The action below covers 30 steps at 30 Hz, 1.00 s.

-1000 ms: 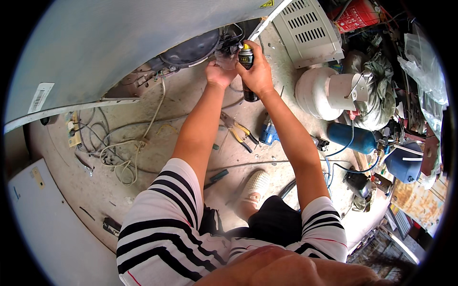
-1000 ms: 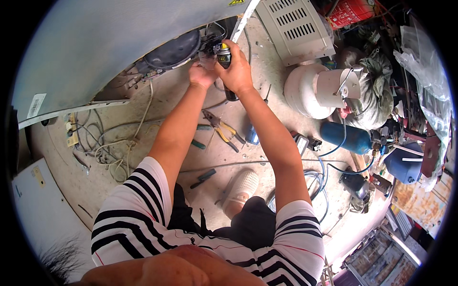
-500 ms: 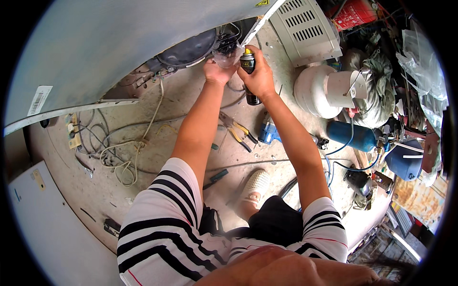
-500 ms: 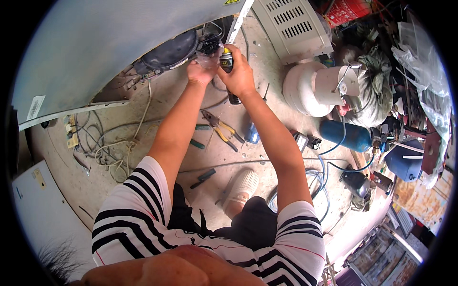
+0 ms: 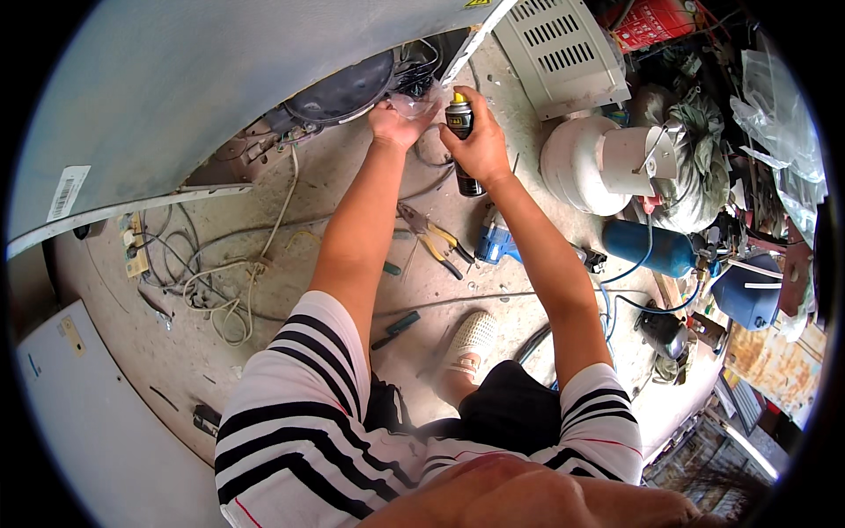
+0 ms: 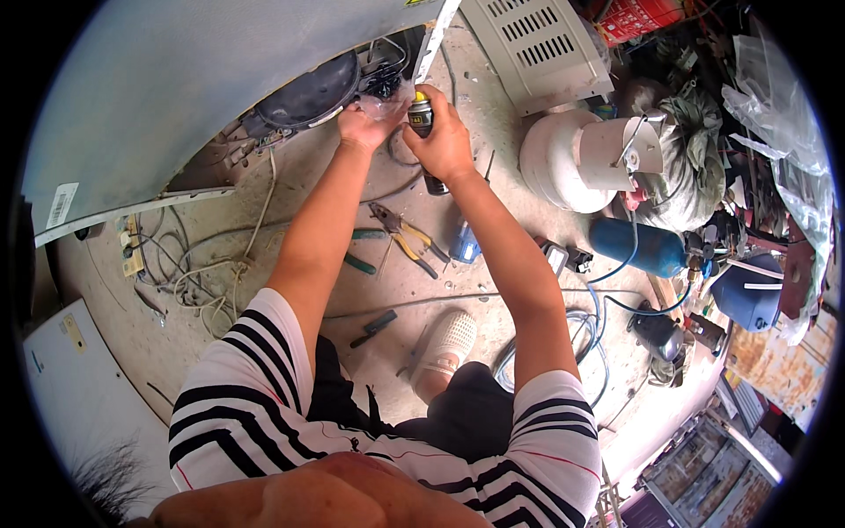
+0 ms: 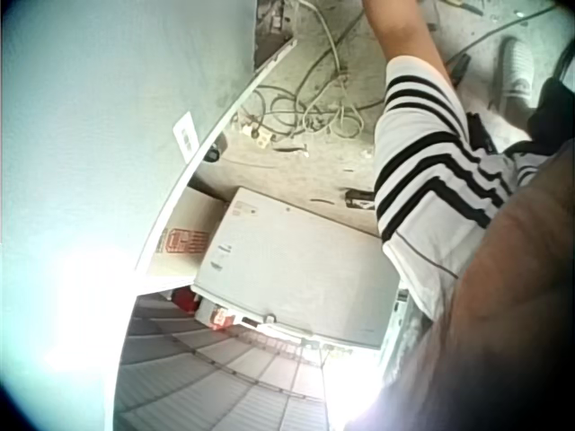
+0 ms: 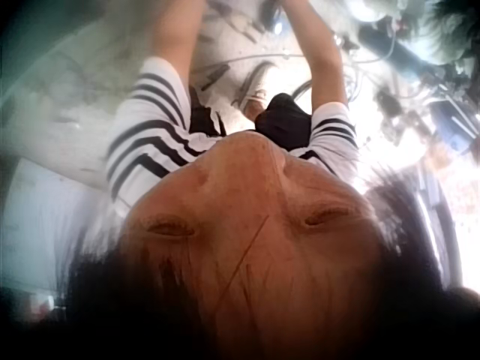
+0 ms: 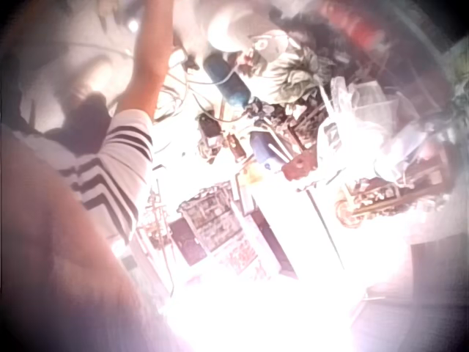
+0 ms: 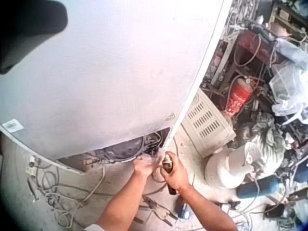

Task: The person handles components from a plastic bag while using a spray can on an appliance, then moves a blue hand truck and a glass-top freezer.

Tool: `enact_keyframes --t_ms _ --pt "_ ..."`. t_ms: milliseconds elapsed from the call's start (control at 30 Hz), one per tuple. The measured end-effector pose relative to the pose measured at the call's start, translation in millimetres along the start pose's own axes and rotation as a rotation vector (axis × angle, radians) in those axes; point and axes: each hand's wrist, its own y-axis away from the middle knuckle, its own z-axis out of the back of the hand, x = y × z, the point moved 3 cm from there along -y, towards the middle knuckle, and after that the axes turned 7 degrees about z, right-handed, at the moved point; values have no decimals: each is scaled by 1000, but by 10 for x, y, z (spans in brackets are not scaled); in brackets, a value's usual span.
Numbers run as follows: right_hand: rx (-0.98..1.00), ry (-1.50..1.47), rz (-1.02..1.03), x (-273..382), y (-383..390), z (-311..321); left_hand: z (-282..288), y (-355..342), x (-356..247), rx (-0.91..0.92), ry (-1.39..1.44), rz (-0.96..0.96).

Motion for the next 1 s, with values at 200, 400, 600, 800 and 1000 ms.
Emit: enact_keyframes --t_ms 200,400,600,800,1000 --pt "3 -7 5 31 20 -2 -33 0 97 -26 111 -5" --pt "11 -7 10 71 36 24 73 -4 89 -94 39 -68" --pt "-1 -9 30 25 51 36 49 108 149 -41 13 -35" --pt "1 5 29 59 69 58 151 161 155 -23 -12 -18" --pt "-1 -6 16 47 106 95 33 375 212 50 -22 16"
